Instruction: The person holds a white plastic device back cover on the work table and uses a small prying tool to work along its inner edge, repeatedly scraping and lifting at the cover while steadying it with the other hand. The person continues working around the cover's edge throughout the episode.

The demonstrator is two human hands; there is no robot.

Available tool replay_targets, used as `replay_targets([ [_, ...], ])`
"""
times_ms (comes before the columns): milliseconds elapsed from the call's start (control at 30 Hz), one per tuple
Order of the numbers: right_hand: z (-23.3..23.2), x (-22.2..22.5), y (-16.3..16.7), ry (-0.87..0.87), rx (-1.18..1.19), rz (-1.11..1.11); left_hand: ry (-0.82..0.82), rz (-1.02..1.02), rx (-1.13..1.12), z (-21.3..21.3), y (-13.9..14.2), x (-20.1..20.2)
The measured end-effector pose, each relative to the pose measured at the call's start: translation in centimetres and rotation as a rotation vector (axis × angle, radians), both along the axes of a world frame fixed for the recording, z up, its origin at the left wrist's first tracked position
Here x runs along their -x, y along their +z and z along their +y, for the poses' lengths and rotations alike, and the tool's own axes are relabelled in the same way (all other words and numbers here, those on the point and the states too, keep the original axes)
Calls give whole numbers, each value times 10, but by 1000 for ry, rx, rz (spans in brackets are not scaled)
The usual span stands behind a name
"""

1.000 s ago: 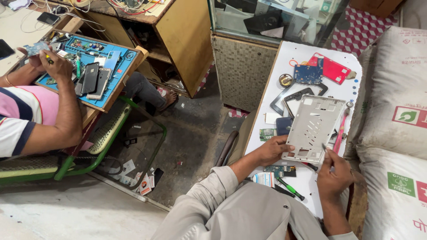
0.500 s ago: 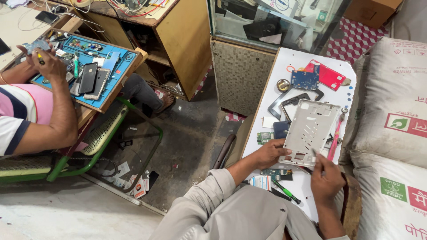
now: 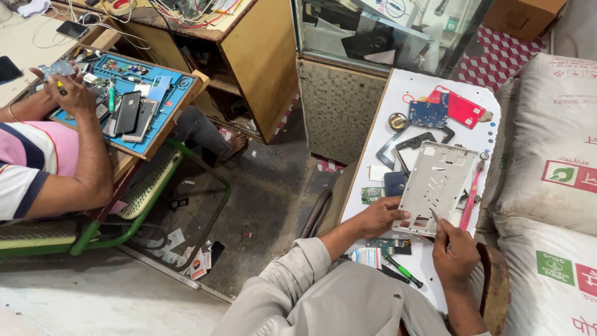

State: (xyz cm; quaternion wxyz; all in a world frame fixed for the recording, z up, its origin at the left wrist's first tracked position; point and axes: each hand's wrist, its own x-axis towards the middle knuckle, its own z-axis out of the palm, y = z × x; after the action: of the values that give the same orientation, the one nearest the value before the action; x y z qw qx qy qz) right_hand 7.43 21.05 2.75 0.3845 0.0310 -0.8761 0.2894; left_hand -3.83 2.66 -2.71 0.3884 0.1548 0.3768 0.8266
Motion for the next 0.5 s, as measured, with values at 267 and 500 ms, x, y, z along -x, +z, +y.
replay_targets([
  [267,-2,0,4,-18,74,10,5,-17,-11,1,1,0],
  [500,-4,0,8,-16,106,-6,5,-4,15,0,2,0],
])
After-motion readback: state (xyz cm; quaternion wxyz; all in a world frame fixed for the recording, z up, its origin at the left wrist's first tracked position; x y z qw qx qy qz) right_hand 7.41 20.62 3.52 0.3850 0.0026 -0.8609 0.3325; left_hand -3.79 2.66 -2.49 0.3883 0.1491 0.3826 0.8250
